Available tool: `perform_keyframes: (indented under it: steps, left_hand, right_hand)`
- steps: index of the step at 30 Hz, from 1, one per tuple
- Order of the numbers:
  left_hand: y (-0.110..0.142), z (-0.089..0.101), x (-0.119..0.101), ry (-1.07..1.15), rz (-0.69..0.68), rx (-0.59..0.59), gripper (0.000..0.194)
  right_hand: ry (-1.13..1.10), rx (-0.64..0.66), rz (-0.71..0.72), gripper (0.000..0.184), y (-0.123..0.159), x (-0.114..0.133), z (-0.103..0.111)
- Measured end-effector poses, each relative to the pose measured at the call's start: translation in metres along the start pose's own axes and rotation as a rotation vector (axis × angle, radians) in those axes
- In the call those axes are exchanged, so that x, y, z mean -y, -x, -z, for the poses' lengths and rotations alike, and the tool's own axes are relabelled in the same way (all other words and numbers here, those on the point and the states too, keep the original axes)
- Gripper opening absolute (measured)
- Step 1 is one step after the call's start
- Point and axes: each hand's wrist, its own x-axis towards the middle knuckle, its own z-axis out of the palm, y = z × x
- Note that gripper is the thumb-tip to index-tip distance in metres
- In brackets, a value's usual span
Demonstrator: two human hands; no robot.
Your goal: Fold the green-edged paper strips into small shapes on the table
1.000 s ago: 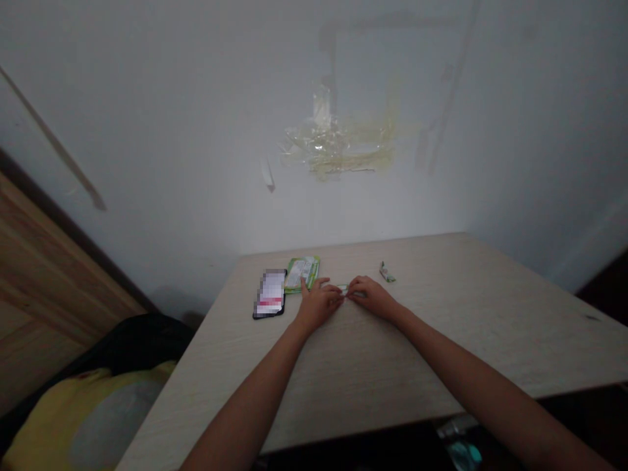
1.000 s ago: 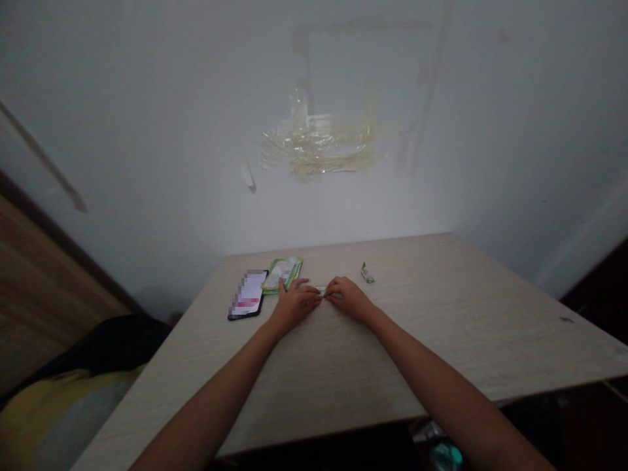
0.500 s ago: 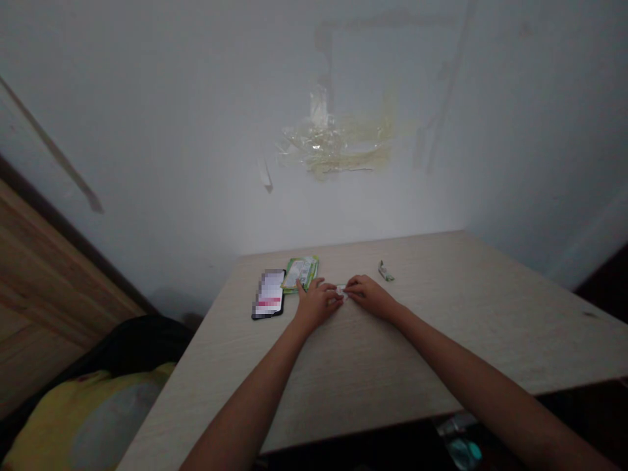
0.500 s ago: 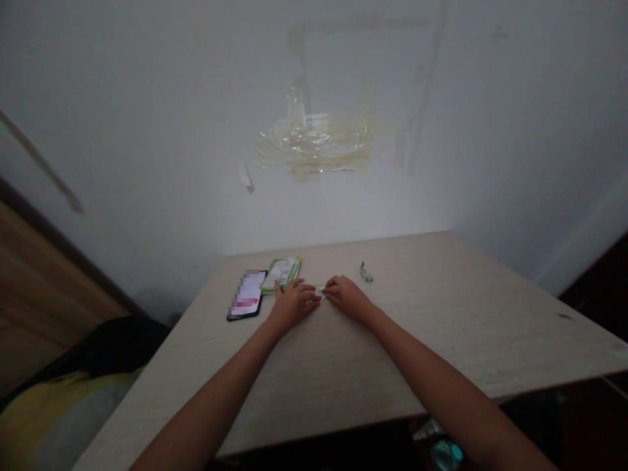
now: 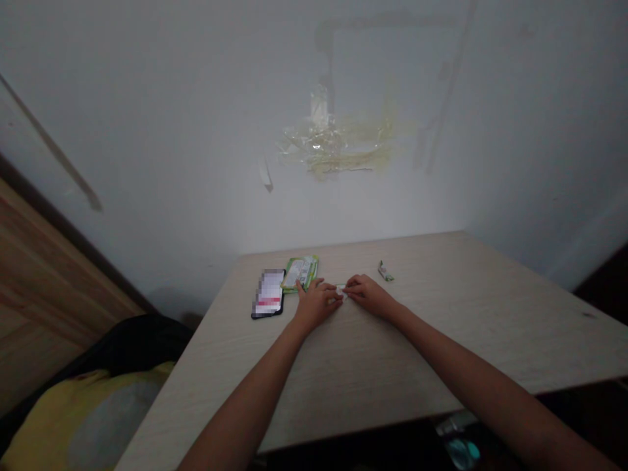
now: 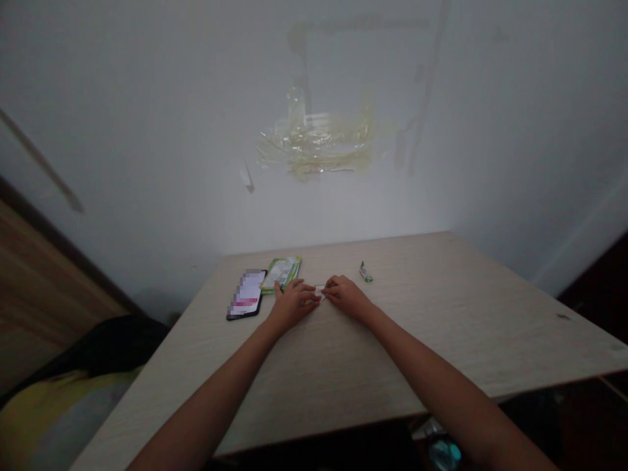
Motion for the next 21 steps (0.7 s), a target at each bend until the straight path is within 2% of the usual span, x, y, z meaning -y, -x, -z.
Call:
perform_keyframes:
  steps: [15, 21]
  left_hand:
    - [0.001, 0.004, -0.003, -0.021, 0.009, 0.015, 0.017]
    - [0.001, 0.003, -0.002, -0.020, -0.015, -0.013, 0.016]
  right_hand:
    - [0.040, 0.014, 0.025, 0.024, -0.001, -0.002, 0.000]
    - [0.099, 0.076, 0.057, 0.023, -0.002, 0.002, 0.008]
